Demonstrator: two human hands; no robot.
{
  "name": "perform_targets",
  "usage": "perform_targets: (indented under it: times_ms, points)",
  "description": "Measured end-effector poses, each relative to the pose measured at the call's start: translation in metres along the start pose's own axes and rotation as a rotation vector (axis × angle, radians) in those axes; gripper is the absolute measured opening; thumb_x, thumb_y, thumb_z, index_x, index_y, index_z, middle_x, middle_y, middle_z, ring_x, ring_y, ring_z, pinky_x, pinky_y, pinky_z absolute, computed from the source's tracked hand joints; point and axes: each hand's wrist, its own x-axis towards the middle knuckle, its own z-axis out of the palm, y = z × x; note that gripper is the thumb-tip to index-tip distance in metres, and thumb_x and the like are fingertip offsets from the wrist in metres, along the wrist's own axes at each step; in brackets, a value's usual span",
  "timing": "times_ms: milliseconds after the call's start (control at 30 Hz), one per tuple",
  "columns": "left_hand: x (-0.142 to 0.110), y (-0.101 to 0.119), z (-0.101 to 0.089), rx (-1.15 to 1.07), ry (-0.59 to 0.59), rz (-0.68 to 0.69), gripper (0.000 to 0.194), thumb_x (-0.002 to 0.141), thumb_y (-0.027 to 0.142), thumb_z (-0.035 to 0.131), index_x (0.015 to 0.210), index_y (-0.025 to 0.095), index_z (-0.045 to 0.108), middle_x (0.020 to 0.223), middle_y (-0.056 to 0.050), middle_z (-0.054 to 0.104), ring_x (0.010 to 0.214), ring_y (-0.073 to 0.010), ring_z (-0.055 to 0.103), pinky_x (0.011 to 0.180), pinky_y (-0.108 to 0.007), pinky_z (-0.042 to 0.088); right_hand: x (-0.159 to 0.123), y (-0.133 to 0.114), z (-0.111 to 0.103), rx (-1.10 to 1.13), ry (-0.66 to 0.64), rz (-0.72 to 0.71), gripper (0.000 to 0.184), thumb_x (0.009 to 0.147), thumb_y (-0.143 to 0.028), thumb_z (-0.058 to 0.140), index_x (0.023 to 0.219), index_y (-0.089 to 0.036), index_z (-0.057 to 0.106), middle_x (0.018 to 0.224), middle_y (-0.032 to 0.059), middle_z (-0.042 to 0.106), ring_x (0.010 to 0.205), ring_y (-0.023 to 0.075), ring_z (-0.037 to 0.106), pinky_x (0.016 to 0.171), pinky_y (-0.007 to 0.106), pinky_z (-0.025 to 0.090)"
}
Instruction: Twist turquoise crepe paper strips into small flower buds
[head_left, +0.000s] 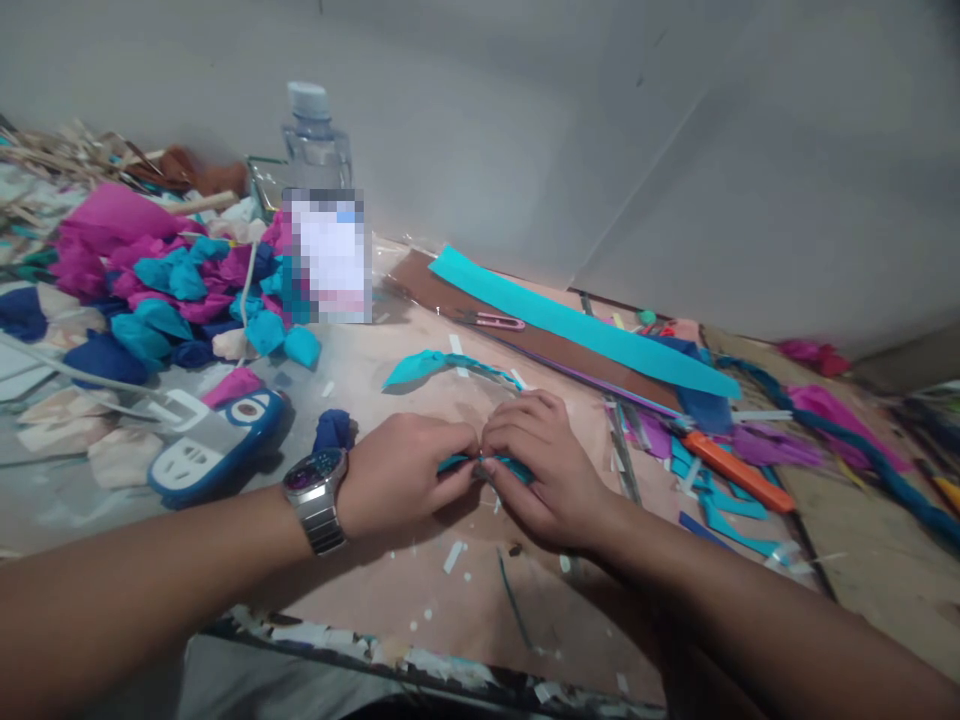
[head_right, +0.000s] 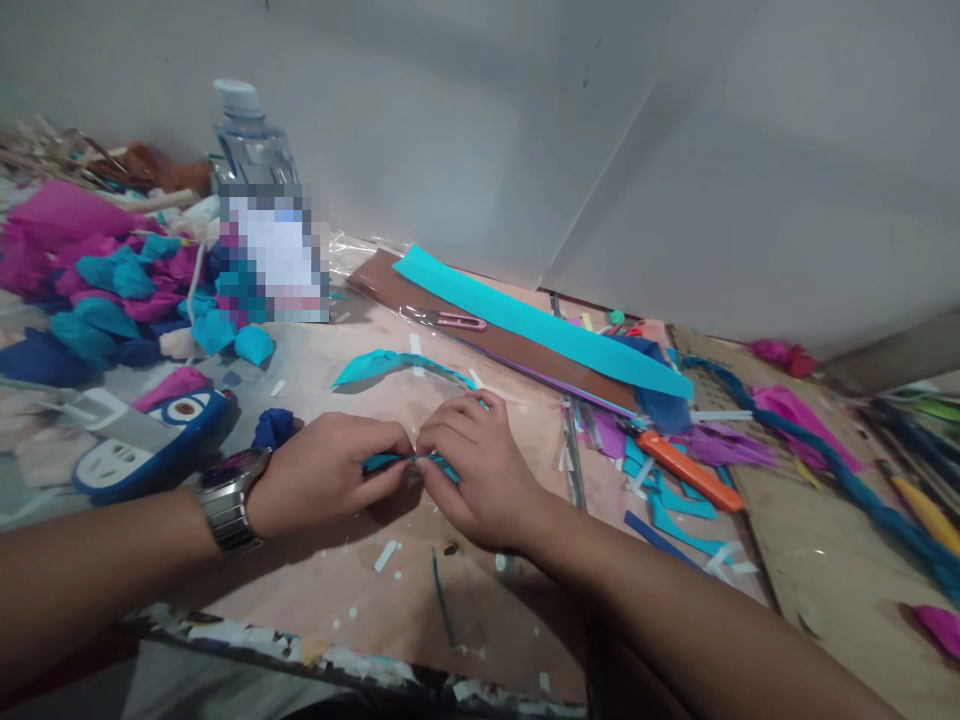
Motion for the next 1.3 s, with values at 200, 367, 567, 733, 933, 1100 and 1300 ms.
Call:
perform_targets:
  times_ms: [200, 367, 567, 733, 933, 1100, 1300]
  points:
    - [-0.0010, 0.0006, -0.0022, -0.051, 0.007, 0.028, 0.020, 0.099, 0.031, 0.056, 0.089, 0.020, 0.069, 0.082, 0.000, 0.073, 0.074, -0.0162, 0.064, 0.069, -0.028, 0.038, 0.0003, -0.0007, -0.0004, 0.008, -0.032, 0.024, 0.006, 0.100, -0.020, 0.050, 0.100, -0.022, 0.056, 0.099, 0.0054, 0.067, 0.105, 0.0252, 0.059, 0.103, 0.050, 0.035]
    - [-0.0011, 0.0005, -0.0032, -0.085, 0.009, 0.048, 0.017, 0.098, 0.029, 0.057, 0.092, 0.020, 0.070, 0.086, 0.000, 0.074, 0.077, -0.0158, 0.065, 0.072, -0.027, 0.040, 0.0004, -0.0007, -0.0006, 0.013, -0.037, 0.037, 0.006, 0.100, -0.021, 0.048, 0.098, -0.022, 0.053, 0.099, 0.0060, 0.066, 0.103, 0.0249, 0.057, 0.100, 0.050, 0.035]
    - [0.0005, -0.0005, -0.0053, -0.092, -0.021, 0.032, 0.021, 0.101, 0.031, 0.056, 0.092, 0.020, 0.071, 0.088, 0.000, 0.075, 0.080, -0.0162, 0.066, 0.074, -0.028, 0.041, 0.0002, 0.0029, 0.0020, 0.051, -0.006, 0.064, 0.005, 0.099, -0.023, 0.053, 0.095, -0.023, 0.056, 0.095, 0.0044, 0.067, 0.099, 0.0237, 0.059, 0.099, 0.048, 0.036]
    - [0.0020, -0.0024, -0.0065, -0.064, -0.059, -0.023, 0.022, 0.100, 0.033, 0.059, 0.090, 0.020, 0.074, 0.085, 0.000, 0.076, 0.078, -0.0162, 0.066, 0.072, -0.028, 0.040, -0.0002, 0.0048, 0.0025, 0.029, -0.012, 0.060, 0.005, 0.098, -0.021, 0.056, 0.095, -0.023, 0.060, 0.093, 0.0034, 0.070, 0.098, 0.0230, 0.062, 0.103, 0.049, 0.033]
    - [0.0040, -0.0020, -0.0081, -0.031, -0.091, -0.039, 0.027, 0.101, 0.035, 0.057, 0.084, 0.019, 0.073, 0.078, -0.001, 0.074, 0.070, -0.0154, 0.063, 0.068, -0.028, 0.037, -0.0009, 0.0063, 0.0018, 0.043, -0.002, 0.069, 0.006, 0.096, -0.020, 0.055, 0.092, -0.022, 0.058, 0.091, 0.0033, 0.068, 0.096, 0.0229, 0.061, 0.100, 0.047, 0.035]
    - [0.0045, -0.0035, -0.0081, 0.008, -0.094, -0.048, 0.031, 0.102, 0.037, 0.055, 0.083, 0.019, 0.071, 0.076, -0.002, 0.071, 0.067, -0.0157, 0.061, 0.066, -0.029, 0.036, -0.0018, 0.0073, 0.0016, 0.068, -0.007, 0.083, 0.003, 0.097, -0.024, 0.058, 0.097, -0.023, 0.061, 0.093, 0.0033, 0.069, 0.096, 0.0226, 0.062, 0.100, 0.048, 0.035]
    - [0.0046, -0.0009, -0.0082, -0.054, -0.111, -0.077, 0.027, 0.101, 0.035, 0.054, 0.088, 0.019, 0.072, 0.080, -0.003, 0.073, 0.073, -0.0175, 0.064, 0.070, -0.028, 0.039, -0.0021, 0.0076, 0.0023, 0.060, 0.021, 0.063, 0.005, 0.099, -0.022, 0.059, 0.098, -0.024, 0.063, 0.088, 0.0020, 0.071, 0.093, 0.0210, 0.065, 0.106, 0.049, 0.034]
